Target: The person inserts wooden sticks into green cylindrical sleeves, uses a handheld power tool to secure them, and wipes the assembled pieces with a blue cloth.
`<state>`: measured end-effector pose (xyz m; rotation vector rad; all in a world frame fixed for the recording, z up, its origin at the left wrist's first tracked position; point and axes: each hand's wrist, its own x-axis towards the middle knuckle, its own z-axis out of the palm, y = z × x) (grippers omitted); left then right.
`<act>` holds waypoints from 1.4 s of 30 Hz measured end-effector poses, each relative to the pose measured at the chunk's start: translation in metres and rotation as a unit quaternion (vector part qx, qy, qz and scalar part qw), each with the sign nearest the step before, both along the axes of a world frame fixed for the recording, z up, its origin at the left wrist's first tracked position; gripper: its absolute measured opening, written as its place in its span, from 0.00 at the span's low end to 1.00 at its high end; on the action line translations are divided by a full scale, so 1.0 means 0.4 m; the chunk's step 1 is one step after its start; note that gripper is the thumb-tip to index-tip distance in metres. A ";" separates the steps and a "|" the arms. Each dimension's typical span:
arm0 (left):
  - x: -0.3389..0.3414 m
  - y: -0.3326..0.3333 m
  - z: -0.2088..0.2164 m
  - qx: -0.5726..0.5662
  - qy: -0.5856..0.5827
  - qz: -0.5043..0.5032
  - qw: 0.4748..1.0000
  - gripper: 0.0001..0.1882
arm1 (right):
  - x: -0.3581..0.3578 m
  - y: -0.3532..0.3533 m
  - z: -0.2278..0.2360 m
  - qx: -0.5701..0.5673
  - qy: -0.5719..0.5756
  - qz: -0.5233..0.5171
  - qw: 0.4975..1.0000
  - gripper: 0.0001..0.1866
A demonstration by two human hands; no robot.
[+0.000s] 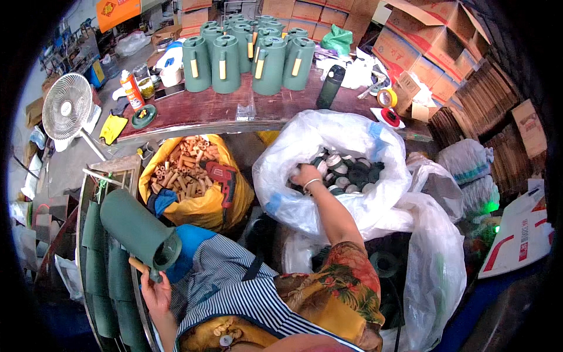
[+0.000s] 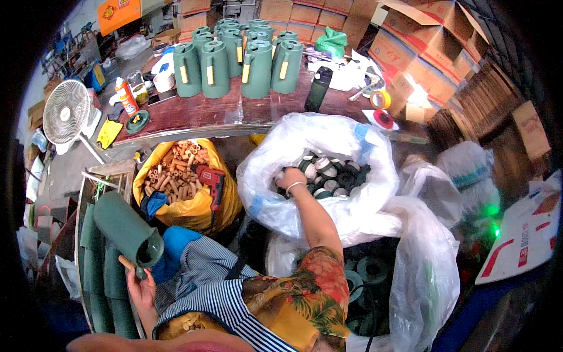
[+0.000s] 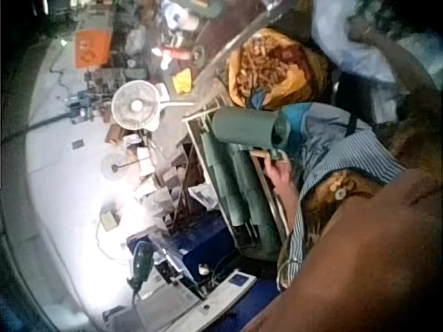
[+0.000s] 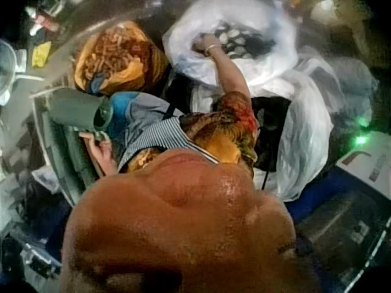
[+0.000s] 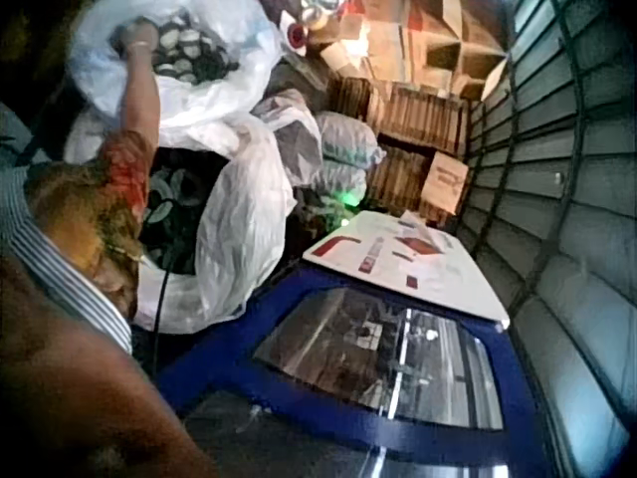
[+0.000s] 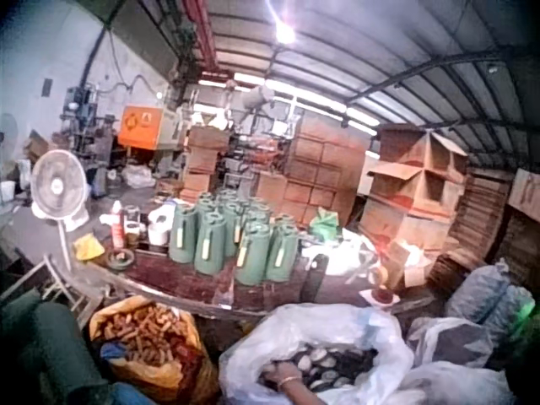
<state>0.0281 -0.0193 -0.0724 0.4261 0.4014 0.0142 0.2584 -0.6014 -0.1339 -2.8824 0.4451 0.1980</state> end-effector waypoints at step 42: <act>0.044 -0.070 0.199 -0.146 -0.074 0.140 0.977 0.13 | -0.251 1.006 0.626 0.078 -0.243 0.565 0.784 0.42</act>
